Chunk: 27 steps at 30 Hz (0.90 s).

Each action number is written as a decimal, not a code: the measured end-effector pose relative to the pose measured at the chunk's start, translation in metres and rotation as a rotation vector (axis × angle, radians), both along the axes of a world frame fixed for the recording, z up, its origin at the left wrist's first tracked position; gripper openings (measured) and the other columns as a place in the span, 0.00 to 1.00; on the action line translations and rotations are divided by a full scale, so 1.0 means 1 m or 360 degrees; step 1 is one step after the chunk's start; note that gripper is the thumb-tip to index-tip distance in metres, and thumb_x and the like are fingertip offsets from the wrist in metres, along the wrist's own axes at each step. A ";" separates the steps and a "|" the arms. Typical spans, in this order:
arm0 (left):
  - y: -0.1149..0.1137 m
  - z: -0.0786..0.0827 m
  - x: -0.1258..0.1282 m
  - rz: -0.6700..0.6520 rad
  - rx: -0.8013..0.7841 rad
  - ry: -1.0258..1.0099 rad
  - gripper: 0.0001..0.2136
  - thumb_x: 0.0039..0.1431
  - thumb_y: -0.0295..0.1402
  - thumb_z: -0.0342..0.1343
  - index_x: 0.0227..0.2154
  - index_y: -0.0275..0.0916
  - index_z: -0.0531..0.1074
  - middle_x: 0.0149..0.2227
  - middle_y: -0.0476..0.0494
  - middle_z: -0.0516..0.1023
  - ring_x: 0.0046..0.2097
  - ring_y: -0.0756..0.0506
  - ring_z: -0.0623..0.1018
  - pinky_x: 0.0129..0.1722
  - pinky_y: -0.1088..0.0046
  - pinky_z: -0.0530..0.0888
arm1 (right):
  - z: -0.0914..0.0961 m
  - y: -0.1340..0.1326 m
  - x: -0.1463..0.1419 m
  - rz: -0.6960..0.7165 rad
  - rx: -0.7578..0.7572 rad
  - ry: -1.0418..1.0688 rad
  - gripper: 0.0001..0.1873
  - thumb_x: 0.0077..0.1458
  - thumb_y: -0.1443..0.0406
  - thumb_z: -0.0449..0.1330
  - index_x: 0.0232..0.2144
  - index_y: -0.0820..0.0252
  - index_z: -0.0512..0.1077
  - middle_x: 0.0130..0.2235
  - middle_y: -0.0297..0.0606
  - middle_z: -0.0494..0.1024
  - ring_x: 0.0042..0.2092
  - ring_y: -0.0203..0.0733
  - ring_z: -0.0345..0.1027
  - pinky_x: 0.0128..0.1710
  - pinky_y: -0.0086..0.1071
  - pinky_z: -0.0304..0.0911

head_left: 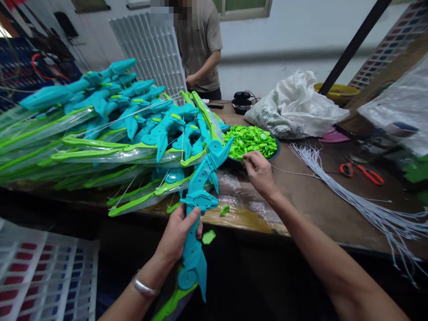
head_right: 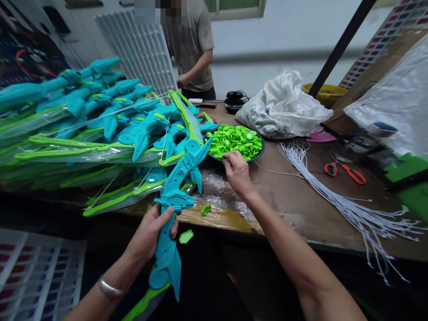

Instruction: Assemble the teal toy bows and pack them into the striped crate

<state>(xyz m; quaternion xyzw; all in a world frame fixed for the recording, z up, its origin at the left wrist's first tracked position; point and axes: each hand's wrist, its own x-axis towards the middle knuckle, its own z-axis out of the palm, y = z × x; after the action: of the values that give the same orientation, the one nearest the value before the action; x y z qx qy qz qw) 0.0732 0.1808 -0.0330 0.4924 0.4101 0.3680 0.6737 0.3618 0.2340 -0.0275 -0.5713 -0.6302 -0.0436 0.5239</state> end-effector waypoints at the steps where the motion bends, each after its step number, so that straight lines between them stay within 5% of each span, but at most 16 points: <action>1: 0.001 -0.001 -0.001 0.0008 0.0021 0.0008 0.16 0.62 0.47 0.61 0.37 0.40 0.66 0.19 0.53 0.72 0.21 0.50 0.69 0.23 0.77 0.68 | 0.000 -0.007 -0.008 0.0074 -0.0039 0.0093 0.08 0.64 0.64 0.55 0.38 0.58 0.75 0.39 0.41 0.76 0.40 0.42 0.72 0.43 0.36 0.69; 7: 0.008 -0.012 -0.005 0.0001 -0.0083 -0.0093 0.16 0.61 0.46 0.62 0.37 0.39 0.67 0.20 0.52 0.72 0.21 0.51 0.69 0.22 0.77 0.68 | -0.020 -0.059 -0.063 0.0401 -0.0450 0.1085 0.14 0.56 0.57 0.66 0.40 0.59 0.76 0.35 0.35 0.79 0.30 0.35 0.70 0.32 0.31 0.69; 14: -0.004 -0.017 -0.007 -0.0066 -0.0144 -0.0038 0.16 0.63 0.47 0.61 0.38 0.40 0.67 0.18 0.53 0.71 0.20 0.51 0.68 0.21 0.79 0.67 | -0.020 -0.097 -0.117 0.0516 -0.0627 0.1454 0.09 0.55 0.60 0.69 0.35 0.58 0.76 0.29 0.31 0.76 0.30 0.35 0.70 0.33 0.30 0.69; 19: -0.011 -0.019 -0.012 0.0001 -0.0055 -0.0024 0.16 0.64 0.47 0.61 0.42 0.39 0.69 0.22 0.52 0.73 0.21 0.51 0.70 0.21 0.78 0.69 | -0.009 -0.099 -0.139 0.0634 -0.0487 0.1245 0.04 0.60 0.65 0.65 0.32 0.58 0.78 0.37 0.34 0.75 0.30 0.33 0.69 0.30 0.29 0.68; 23: -0.013 -0.022 -0.013 0.0014 -0.0023 -0.0138 0.17 0.62 0.46 0.63 0.43 0.38 0.70 0.28 0.51 0.75 0.22 0.52 0.71 0.22 0.77 0.70 | -0.010 -0.100 -0.151 0.0473 -0.0305 0.0712 0.05 0.63 0.69 0.62 0.33 0.56 0.77 0.37 0.37 0.76 0.39 0.39 0.73 0.38 0.33 0.70; 27: -0.016 -0.026 -0.014 0.0054 -0.0064 -0.0161 0.16 0.63 0.46 0.62 0.42 0.38 0.70 0.25 0.53 0.73 0.22 0.51 0.70 0.23 0.77 0.70 | -0.014 -0.105 -0.161 0.0424 -0.0197 0.0286 0.10 0.65 0.72 0.57 0.42 0.55 0.76 0.43 0.42 0.77 0.45 0.42 0.74 0.44 0.37 0.73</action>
<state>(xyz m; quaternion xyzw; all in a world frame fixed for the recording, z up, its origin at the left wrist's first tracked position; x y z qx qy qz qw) 0.0590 0.1645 -0.0588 0.4525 0.3913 0.3954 0.6970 0.2010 0.1289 -0.0417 -0.5155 -0.6525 0.1163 0.5431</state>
